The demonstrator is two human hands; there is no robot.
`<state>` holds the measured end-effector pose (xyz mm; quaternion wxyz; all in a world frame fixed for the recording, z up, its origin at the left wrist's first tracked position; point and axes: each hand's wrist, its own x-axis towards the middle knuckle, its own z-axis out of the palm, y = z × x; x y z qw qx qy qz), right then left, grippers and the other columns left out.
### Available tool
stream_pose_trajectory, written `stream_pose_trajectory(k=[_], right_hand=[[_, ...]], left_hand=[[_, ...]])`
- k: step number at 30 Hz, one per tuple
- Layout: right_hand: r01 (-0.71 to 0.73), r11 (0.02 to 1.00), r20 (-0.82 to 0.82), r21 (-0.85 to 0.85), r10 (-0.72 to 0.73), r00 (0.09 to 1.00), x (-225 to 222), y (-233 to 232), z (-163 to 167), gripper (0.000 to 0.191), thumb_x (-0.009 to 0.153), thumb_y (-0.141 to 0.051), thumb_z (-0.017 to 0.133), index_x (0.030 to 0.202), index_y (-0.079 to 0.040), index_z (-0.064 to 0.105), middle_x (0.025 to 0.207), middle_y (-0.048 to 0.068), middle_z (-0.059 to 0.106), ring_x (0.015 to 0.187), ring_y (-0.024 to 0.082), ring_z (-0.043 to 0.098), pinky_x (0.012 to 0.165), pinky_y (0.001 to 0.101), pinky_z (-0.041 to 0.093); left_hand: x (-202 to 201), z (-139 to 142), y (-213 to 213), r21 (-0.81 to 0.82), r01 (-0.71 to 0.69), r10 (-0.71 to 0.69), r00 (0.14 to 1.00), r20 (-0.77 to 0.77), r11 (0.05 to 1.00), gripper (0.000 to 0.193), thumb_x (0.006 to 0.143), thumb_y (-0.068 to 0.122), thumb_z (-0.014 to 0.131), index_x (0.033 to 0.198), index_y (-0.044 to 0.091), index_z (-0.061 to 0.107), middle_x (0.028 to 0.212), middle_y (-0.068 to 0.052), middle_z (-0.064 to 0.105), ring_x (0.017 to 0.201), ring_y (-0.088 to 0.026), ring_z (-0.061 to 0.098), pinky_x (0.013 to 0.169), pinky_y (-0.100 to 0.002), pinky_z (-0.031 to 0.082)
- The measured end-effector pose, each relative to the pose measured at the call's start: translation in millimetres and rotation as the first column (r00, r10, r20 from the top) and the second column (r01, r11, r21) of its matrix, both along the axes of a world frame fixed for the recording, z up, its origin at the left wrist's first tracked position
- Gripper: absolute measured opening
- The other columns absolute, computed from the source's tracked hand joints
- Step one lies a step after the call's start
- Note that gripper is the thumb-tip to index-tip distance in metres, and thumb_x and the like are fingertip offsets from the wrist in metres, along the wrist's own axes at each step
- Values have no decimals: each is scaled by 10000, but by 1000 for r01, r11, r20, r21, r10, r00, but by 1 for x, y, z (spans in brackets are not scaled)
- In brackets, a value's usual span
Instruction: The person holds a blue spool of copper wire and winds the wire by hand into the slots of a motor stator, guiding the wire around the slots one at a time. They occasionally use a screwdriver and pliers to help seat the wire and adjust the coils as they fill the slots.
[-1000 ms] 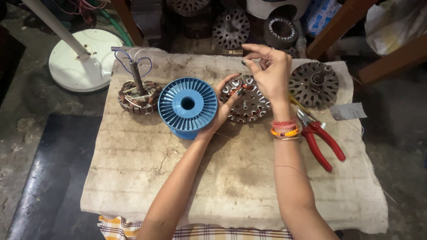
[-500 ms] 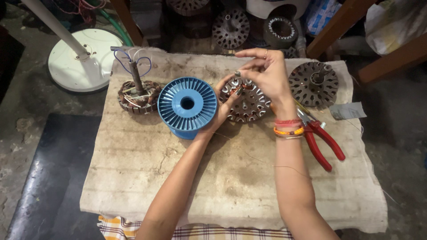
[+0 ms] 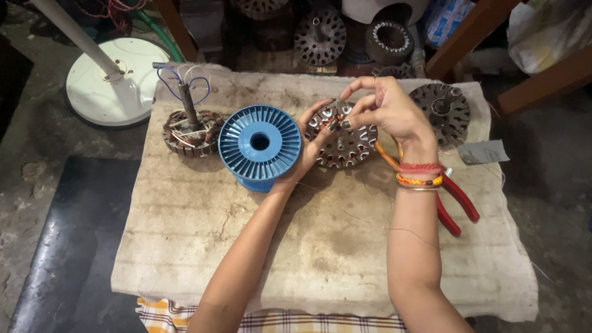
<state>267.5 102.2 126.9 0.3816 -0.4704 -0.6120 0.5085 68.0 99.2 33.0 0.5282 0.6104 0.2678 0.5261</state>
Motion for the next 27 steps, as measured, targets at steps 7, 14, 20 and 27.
stream_pose_trajectory(k=[7,14,20,27], right_hand=[[-228,973,-251,-38,211,945,23,-5,2,429,757,145,764,1119,6,579,868,133,763,792,138,736,752,227,575],[19,1000,-248,-6,-20,969,50,-9,-5,454,765,110,743,1185,4,608,911,109,750,815,123,738,752,218,588],[461,885,-246,63,-434,867,104,-17,-26,496,829,121,757,1286,-7,614,970,87,759,780,91,679,632,191,459],[706,665,92,244,-740,666,88,-5,-32,420,799,78,724,1194,-57,669,917,87,794,812,127,751,732,228,584]], left_hand=[[0,-2,-1,4,-28,28,999,-19,1000,485,971,60,692,1437,77,558,1323,-123,703,1229,-213,690,1083,-352,555],[-4,3,-8,111,-148,163,977,-140,983,487,962,47,704,1430,104,580,1284,-116,727,1194,-200,700,1057,-336,542],[-5,3,-7,149,-138,157,979,-126,979,480,970,53,709,1429,117,583,1302,-119,719,1223,-197,688,1079,-339,530],[-3,-3,-3,50,-92,97,989,-111,995,482,973,84,706,1434,128,577,1272,-102,731,1174,-192,708,1040,-332,565]])
